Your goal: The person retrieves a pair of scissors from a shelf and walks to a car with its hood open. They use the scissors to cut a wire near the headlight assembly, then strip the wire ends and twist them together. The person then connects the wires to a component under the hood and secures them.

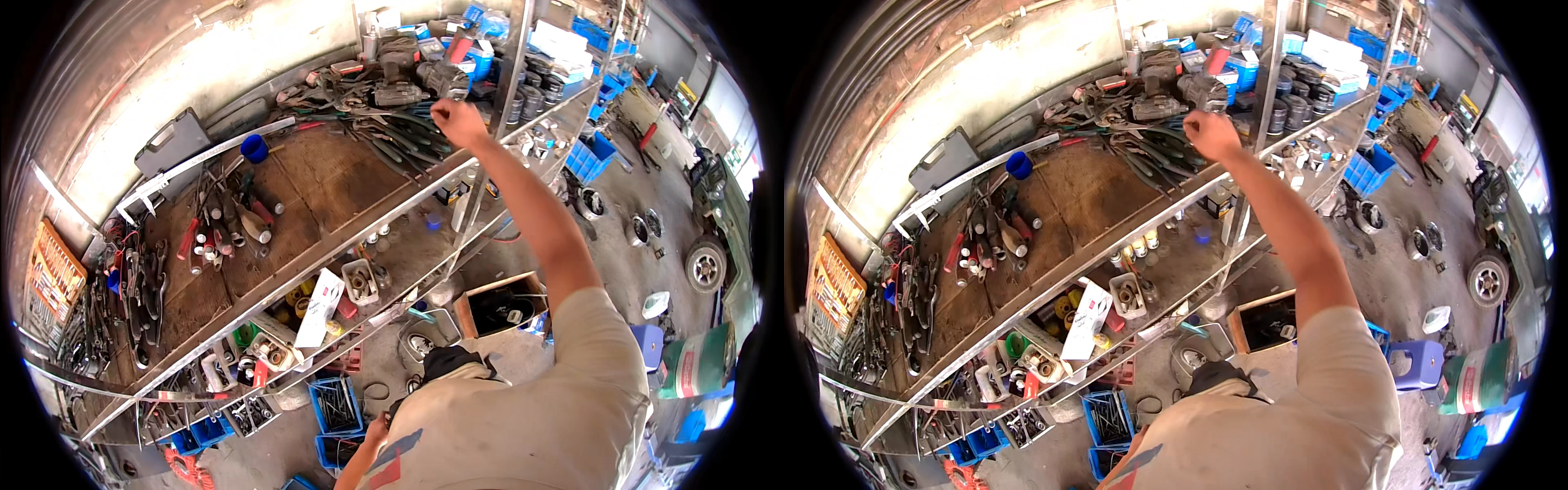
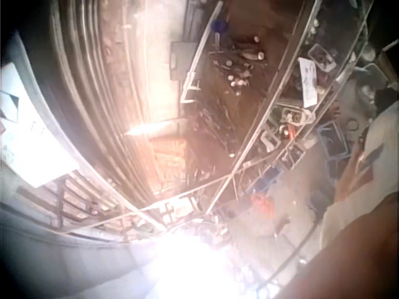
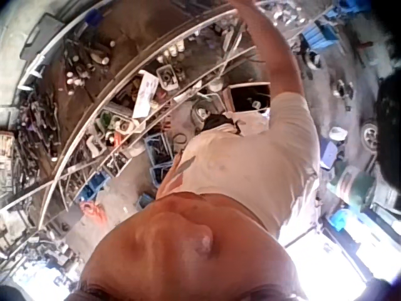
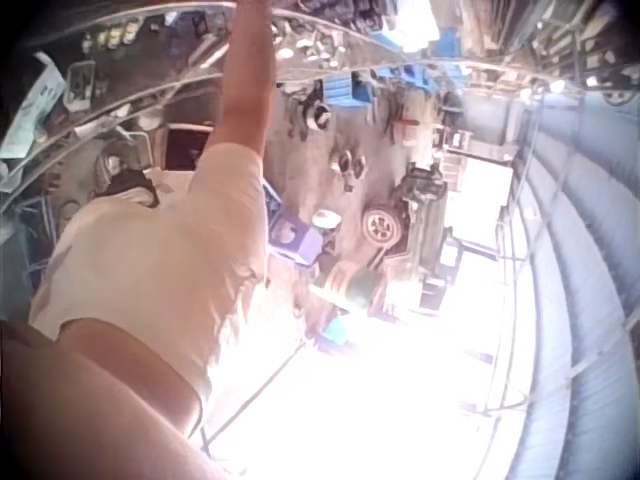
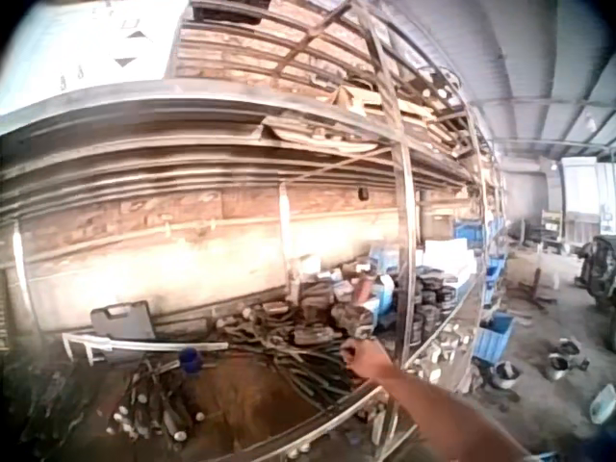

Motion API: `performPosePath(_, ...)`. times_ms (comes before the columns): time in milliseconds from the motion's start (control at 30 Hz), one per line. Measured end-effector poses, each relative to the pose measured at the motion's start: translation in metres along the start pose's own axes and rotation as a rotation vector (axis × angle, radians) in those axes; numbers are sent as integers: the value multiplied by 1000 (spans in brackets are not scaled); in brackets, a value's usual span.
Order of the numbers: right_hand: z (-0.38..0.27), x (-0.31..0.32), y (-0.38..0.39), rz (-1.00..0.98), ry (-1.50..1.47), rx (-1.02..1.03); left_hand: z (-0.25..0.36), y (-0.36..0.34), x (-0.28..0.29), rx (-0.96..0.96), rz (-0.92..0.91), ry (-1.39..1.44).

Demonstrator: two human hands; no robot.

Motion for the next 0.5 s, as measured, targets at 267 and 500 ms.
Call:
performPosePath(267, 40, -45, -92, -730, 272, 294, -38, -44, -43, 181, 372, 58)
performPosePath(500, 35, 37, -75, -664, -168, 66, -10, -7, -83, 441, 284, 159)
Point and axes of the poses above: each hand's wrist, its own y-axis away from the middle knuckle, its own x-axis out of the back of the hand, z = x × y, the point moved 4 cm from there along -y, towards the middle knuckle, and after that the axes turned 5 degrees about -y, right-handed, at the moved point
